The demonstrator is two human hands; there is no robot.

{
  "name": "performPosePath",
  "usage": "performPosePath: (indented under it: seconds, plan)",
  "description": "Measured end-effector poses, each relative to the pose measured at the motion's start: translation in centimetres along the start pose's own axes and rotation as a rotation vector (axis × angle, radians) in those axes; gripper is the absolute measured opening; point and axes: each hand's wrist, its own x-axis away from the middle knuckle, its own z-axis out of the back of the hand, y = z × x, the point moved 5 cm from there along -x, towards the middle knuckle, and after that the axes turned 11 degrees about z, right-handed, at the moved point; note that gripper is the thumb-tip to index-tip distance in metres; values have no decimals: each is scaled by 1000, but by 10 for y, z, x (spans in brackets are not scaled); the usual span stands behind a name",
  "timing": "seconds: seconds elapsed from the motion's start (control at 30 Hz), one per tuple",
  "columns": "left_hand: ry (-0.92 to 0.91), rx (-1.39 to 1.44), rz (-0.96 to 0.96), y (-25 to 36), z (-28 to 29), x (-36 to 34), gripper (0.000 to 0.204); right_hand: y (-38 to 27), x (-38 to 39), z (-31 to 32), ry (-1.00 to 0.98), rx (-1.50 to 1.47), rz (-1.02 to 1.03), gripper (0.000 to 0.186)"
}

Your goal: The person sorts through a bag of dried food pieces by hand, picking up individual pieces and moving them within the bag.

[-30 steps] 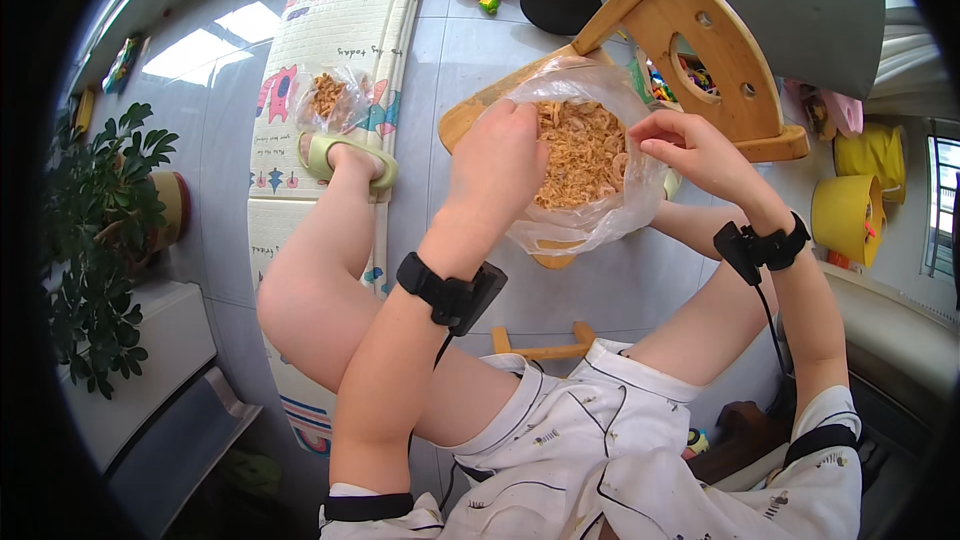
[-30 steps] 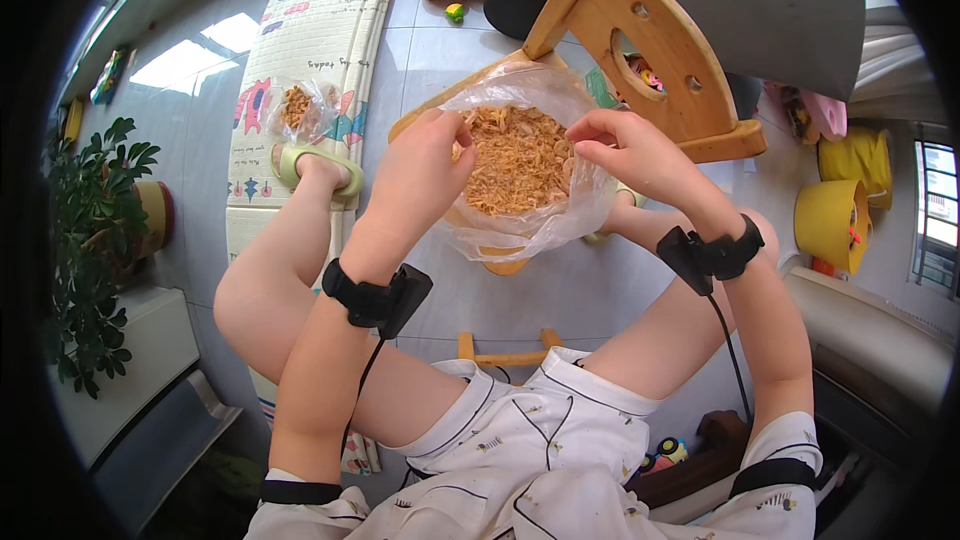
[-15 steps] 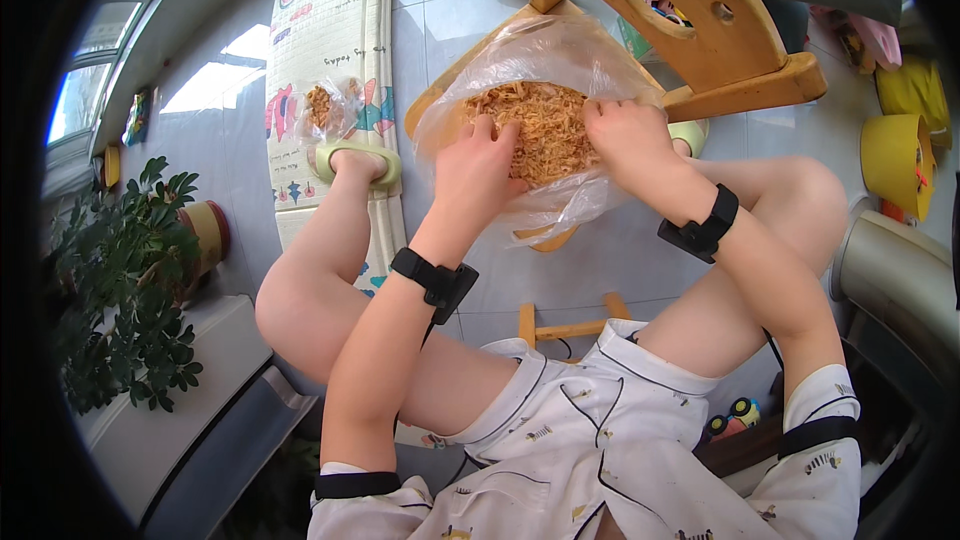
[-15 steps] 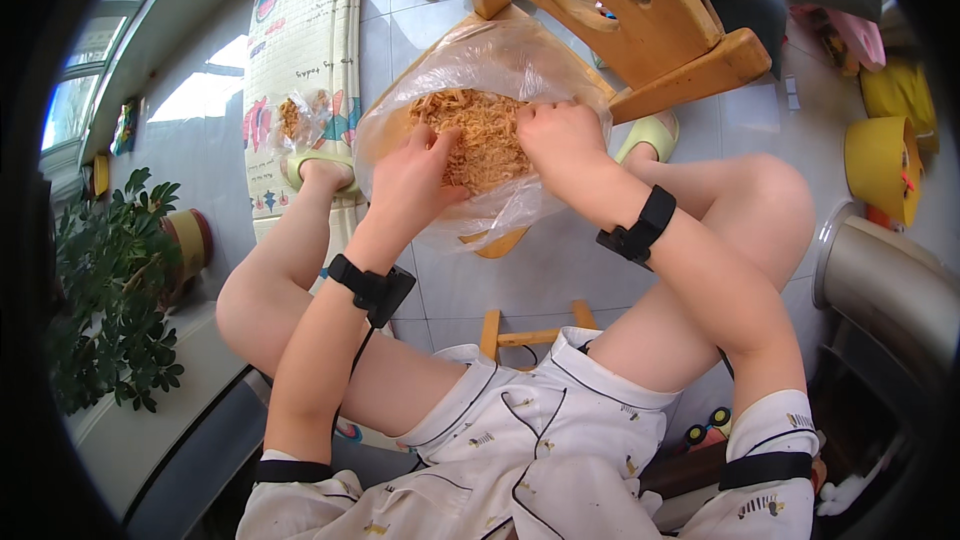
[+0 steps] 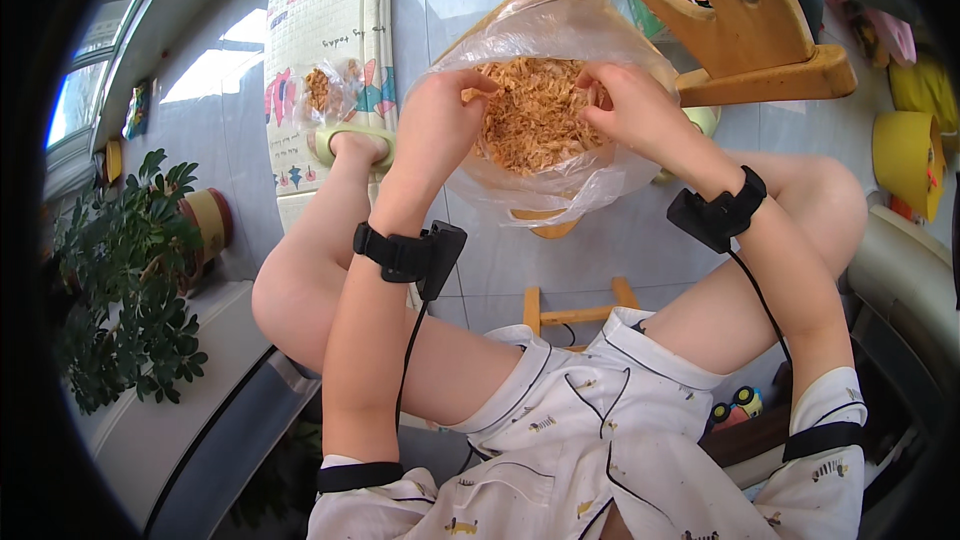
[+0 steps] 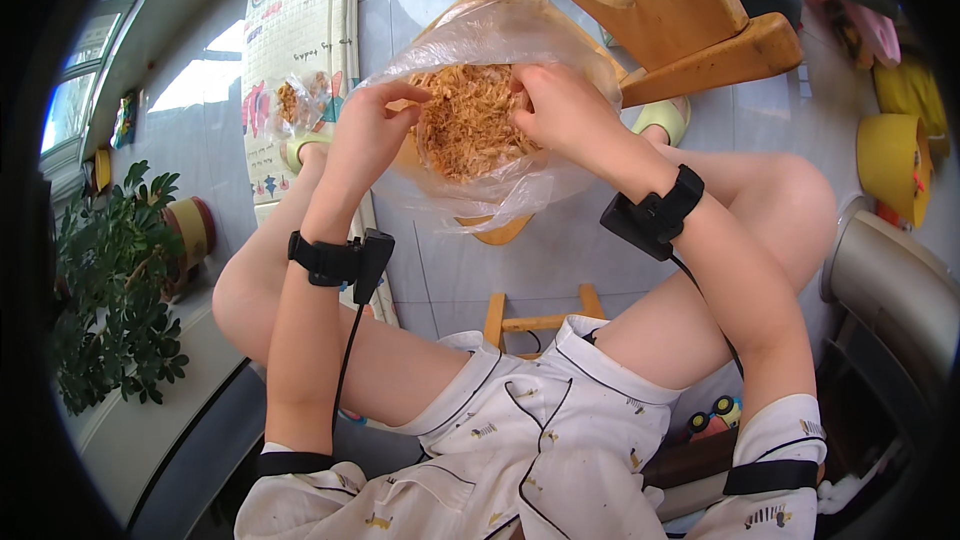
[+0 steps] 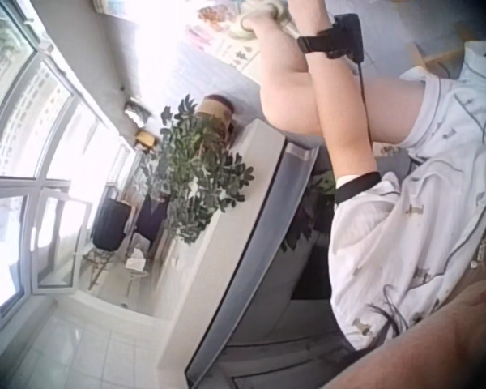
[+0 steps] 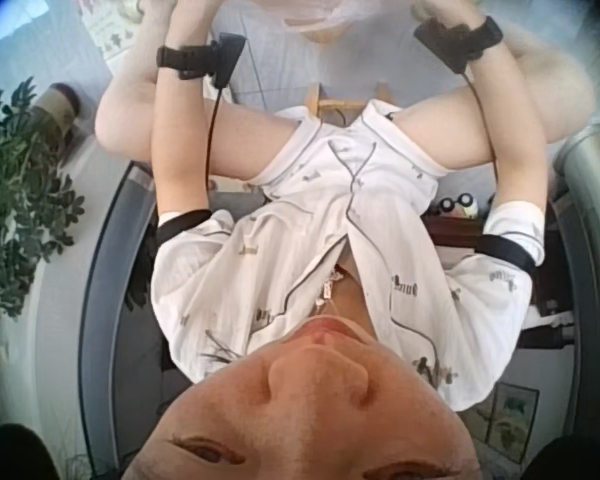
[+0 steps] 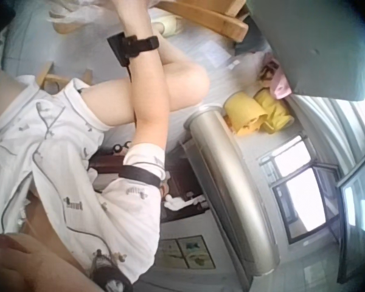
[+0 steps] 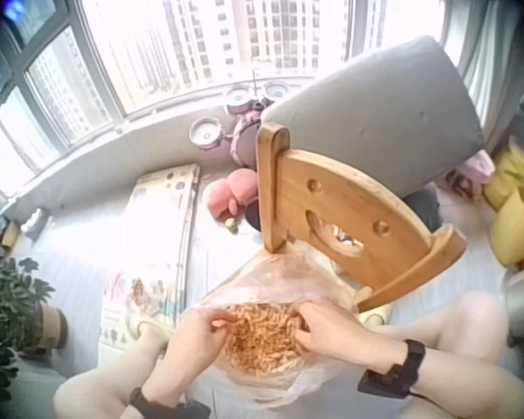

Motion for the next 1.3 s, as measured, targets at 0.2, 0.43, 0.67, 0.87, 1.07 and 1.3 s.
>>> performPosePath:
  seconds: [0.2,0.43,0.67,0.87,1.07,1.3]
  plan:
    - [-81,131,36,31,0,16,23,1,3,-1,26,-367,-38,33]
    - [-433,604,267,36,-14,15,32,-14,0,-11,-10,-911,-62,39]
    - [-358,674,264,29,-7,14,21,-13,4,-4,2,-871,-153,28]
    - [-361,693,248,31,-10,16,18,-10,5,-5,-11,-813,-131,16]
    - [-401,671,264,29,-10,17,17,-10,5,-7,-35,-764,-80,14]
    - [-350,631,149,36,-8,16,14,-15,6,-8,-25,-630,-25,12]
